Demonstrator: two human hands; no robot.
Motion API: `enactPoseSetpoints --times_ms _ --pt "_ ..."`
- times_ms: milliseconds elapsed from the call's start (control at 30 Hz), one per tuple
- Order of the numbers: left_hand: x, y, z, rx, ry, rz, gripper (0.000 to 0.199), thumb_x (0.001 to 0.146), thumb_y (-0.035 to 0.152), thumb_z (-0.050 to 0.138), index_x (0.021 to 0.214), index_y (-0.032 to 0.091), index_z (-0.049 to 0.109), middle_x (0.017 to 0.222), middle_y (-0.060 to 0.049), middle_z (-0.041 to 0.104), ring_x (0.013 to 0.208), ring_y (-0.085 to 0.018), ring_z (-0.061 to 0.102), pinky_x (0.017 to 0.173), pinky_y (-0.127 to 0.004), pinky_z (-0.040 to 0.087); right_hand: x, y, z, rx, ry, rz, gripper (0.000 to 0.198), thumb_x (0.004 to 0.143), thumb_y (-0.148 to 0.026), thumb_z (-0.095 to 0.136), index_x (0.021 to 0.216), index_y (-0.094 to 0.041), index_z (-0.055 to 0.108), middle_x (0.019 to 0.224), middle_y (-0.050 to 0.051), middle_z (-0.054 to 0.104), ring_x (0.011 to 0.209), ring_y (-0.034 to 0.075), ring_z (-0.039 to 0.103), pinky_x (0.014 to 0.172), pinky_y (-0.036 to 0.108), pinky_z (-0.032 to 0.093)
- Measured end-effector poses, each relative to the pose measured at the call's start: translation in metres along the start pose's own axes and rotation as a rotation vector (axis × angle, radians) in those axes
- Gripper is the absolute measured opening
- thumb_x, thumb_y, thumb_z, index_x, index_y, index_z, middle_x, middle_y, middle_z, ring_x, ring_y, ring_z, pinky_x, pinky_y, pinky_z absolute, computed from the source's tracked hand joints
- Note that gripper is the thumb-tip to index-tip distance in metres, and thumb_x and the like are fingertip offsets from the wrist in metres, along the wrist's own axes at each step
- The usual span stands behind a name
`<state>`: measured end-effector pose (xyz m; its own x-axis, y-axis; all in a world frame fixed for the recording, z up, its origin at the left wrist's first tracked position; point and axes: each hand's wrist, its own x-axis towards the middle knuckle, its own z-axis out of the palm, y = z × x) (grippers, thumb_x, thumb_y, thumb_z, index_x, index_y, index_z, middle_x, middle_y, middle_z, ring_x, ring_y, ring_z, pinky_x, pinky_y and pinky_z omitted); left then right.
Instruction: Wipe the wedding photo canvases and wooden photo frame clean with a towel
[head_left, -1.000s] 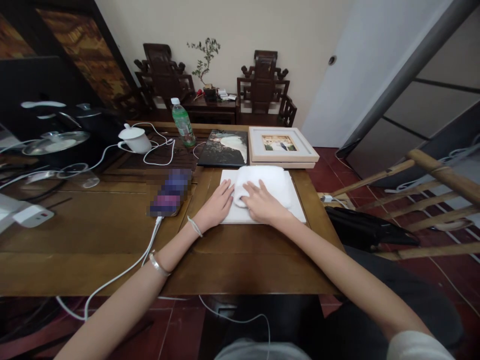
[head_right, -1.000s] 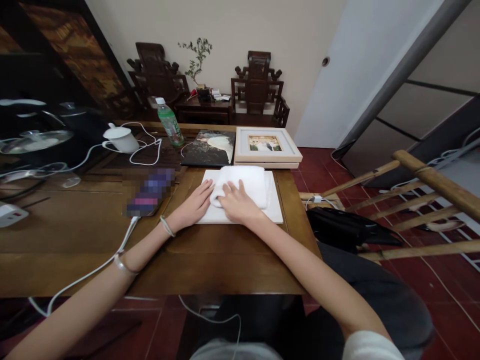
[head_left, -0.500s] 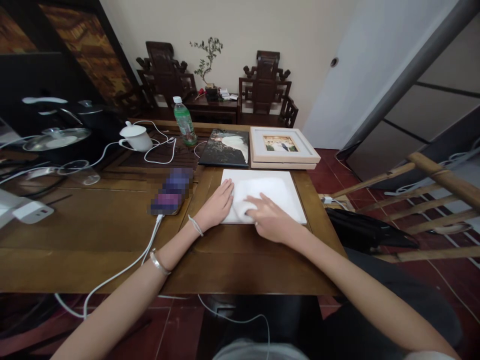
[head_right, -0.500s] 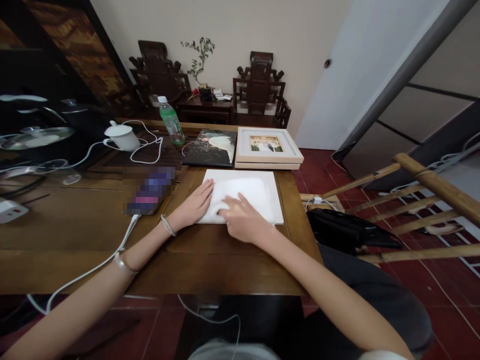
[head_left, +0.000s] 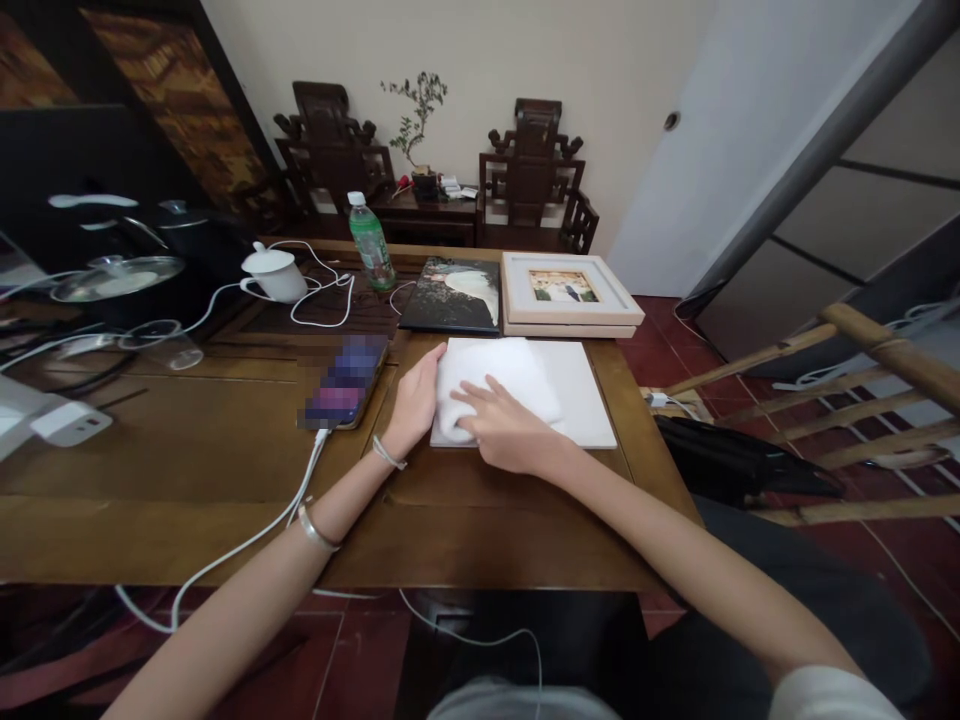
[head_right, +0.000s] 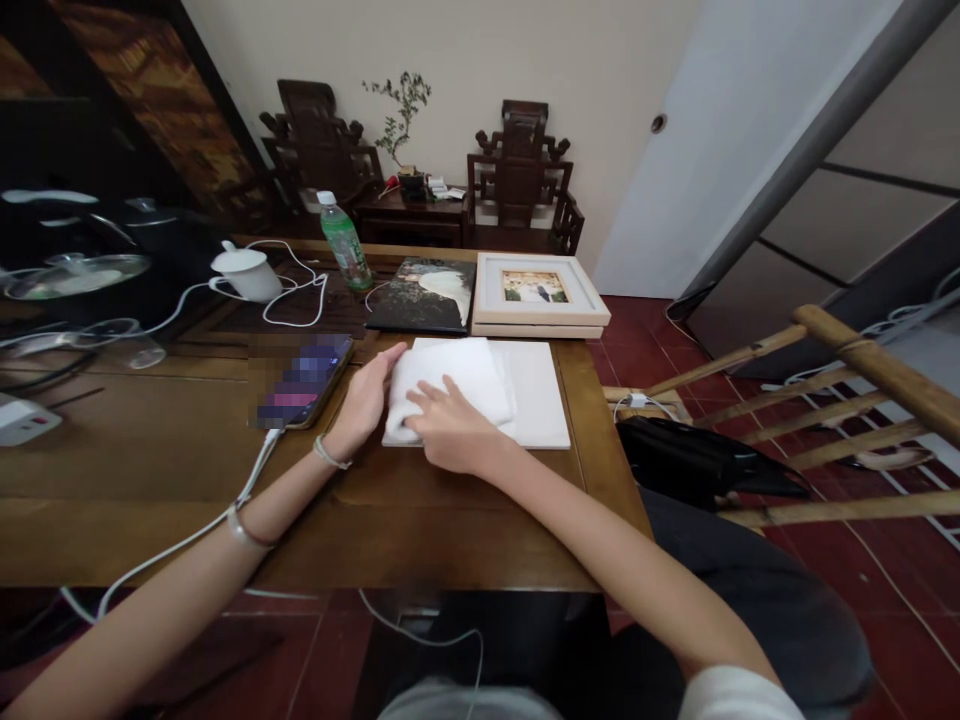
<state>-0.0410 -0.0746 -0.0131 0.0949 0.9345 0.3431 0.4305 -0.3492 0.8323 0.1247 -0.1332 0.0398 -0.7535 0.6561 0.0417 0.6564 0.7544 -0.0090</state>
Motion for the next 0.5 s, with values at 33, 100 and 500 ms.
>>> enactPoseSetpoints --times_ms 33,100,500 --pt "-0.001 0.002 0.000 0.014 0.020 0.003 0.055 0.101 0.045 0.021 0.133 0.014 0.054 0.140 -0.009 0.055 0.130 -0.022 0.051 0.111 -0.040 0.038 -0.009 -0.006 -0.005 0.029 -0.011 -0.030 0.035 0.081 -0.004 0.044 0.105 -0.013 0.068 0.138 0.016 0.053 0.136 0.027 0.038 0.114 0.049 0.025" --pt "-0.004 0.008 0.001 0.066 0.020 0.036 0.054 0.100 0.045 0.024 0.131 0.013 0.056 0.138 -0.010 0.056 0.129 -0.022 0.052 0.112 -0.039 0.037 -0.026 -0.017 -0.018 0.093 -0.038 -0.077 0.032 0.080 -0.004 0.043 0.096 -0.014 0.069 0.125 0.015 0.063 0.123 0.024 0.052 0.109 0.043 0.033" --pt "-0.009 0.001 0.009 0.342 -0.268 0.301 0.044 0.095 0.027 0.035 0.130 0.008 0.053 0.141 -0.016 0.051 0.135 -0.028 0.044 0.115 -0.046 0.032 0.005 0.034 -0.034 0.048 -0.008 0.397 0.038 0.082 -0.009 0.038 0.108 -0.014 0.066 0.100 0.016 0.069 0.085 0.025 0.065 0.068 0.032 0.042"
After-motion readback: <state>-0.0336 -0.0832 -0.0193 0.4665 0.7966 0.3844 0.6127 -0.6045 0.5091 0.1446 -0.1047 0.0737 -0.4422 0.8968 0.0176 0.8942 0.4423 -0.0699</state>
